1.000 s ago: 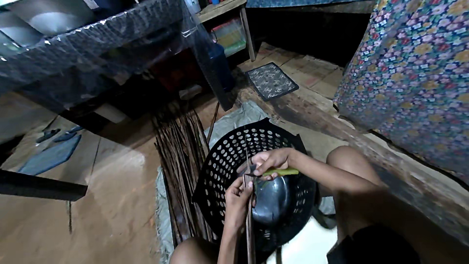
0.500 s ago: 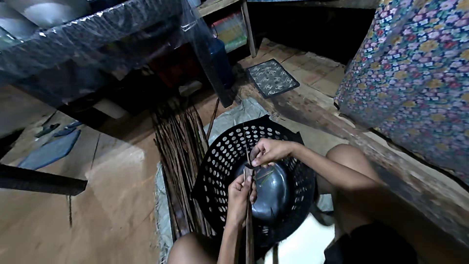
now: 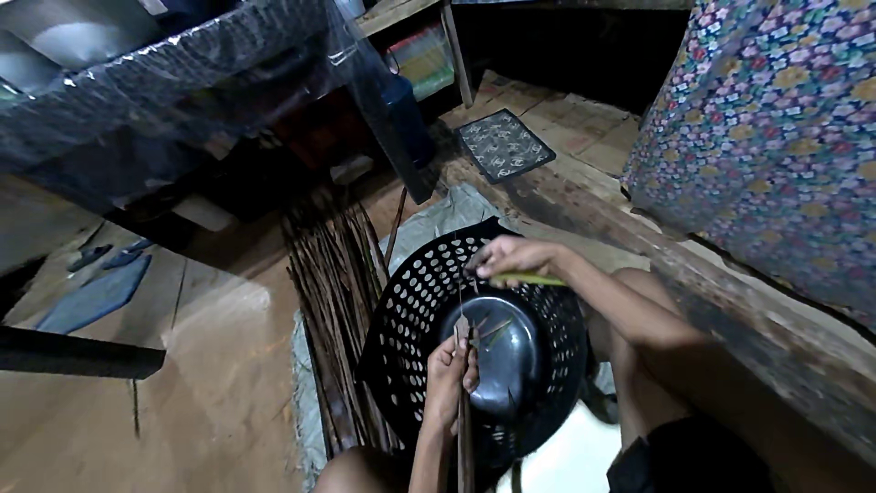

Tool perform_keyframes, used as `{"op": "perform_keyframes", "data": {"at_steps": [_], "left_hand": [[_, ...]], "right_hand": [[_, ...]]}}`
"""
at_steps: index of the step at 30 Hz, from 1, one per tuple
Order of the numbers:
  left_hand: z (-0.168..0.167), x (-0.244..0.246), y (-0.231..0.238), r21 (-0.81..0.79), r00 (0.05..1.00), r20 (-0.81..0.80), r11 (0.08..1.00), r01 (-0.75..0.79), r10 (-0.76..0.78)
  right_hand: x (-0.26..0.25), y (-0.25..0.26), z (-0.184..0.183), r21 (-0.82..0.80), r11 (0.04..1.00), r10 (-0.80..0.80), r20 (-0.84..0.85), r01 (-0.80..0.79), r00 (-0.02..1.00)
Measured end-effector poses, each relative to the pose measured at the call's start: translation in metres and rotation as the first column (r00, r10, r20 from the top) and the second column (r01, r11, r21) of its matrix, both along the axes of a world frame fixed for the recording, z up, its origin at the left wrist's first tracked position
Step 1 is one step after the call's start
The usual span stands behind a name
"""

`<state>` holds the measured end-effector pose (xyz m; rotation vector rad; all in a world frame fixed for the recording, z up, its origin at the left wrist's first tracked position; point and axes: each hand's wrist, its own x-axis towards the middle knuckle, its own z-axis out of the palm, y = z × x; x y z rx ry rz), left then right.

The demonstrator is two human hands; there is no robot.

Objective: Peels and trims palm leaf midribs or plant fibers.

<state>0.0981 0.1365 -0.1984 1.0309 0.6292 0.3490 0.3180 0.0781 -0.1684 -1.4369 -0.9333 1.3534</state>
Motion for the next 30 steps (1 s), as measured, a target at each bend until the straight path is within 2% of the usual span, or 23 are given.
{"op": "perform_keyframes", "data": {"at_steps": [2,4,9,12,16,20,22,24,25,27,28,30], "left_hand": [[0.001,0.000,0.000,-0.045,1.000,0.023,0.999,0.012,-0.011],[0.001,0.000,-0.001,-0.079,0.998,0.058,0.996,0.036,-0.031],[0.003,0.002,-0.004,-0.057,0.998,0.049,0.998,0.037,-0.034],[0.004,0.003,-0.007,0.030,0.999,-0.030,0.999,0.033,-0.032],[0.004,0.004,-0.011,0.078,0.996,-0.070,0.996,0.052,-0.046],[0.000,0.002,-0.010,0.095,0.996,-0.068,0.994,0.057,-0.050],[-0.001,0.003,-0.009,0.129,0.996,-0.082,0.991,0.031,-0.020],[-0.001,0.004,-0.007,0.179,0.995,-0.095,0.984,-0.001,0.018],[-0.001,0.006,-0.006,0.210,0.994,-0.103,0.978,-0.011,0.033],[-0.001,0.009,-0.006,0.270,0.989,-0.128,0.962,-0.032,0.069],[0.000,0.010,-0.007,0.292,0.986,-0.142,0.955,-0.046,0.091],[0.001,0.010,-0.011,0.340,0.984,-0.141,0.939,-0.057,0.110]], "right_hand": [[-0.017,0.001,-0.003,0.025,0.990,0.140,-0.009,-0.140,0.990],[-0.029,0.004,-0.002,0.009,0.984,0.178,-0.004,-0.178,0.984],[-0.019,0.004,-0.004,0.042,0.994,0.099,-0.008,-0.099,0.995],[-0.009,0.005,-0.001,0.063,0.998,-0.020,0.000,0.020,1.000],[0.012,0.010,0.006,-0.005,0.968,-0.252,-0.043,0.252,0.967],[0.049,0.017,-0.020,0.028,0.840,-0.537,-0.106,0.542,0.837],[0.052,0.013,-0.017,0.011,0.807,-0.585,-0.120,0.590,0.802],[0.030,0.002,-0.003,-0.044,0.894,-0.449,-0.072,0.447,0.891],[0.013,-0.003,0.002,-0.078,0.946,-0.318,-0.051,0.313,0.947],[-0.019,-0.003,0.001,-0.123,0.989,-0.090,-0.065,0.081,0.994],[-0.032,0.000,0.000,-0.140,0.990,-0.031,-0.084,0.019,0.996],[-0.044,0.006,-0.003,-0.184,0.983,-0.022,-0.095,0.004,0.995]]}}
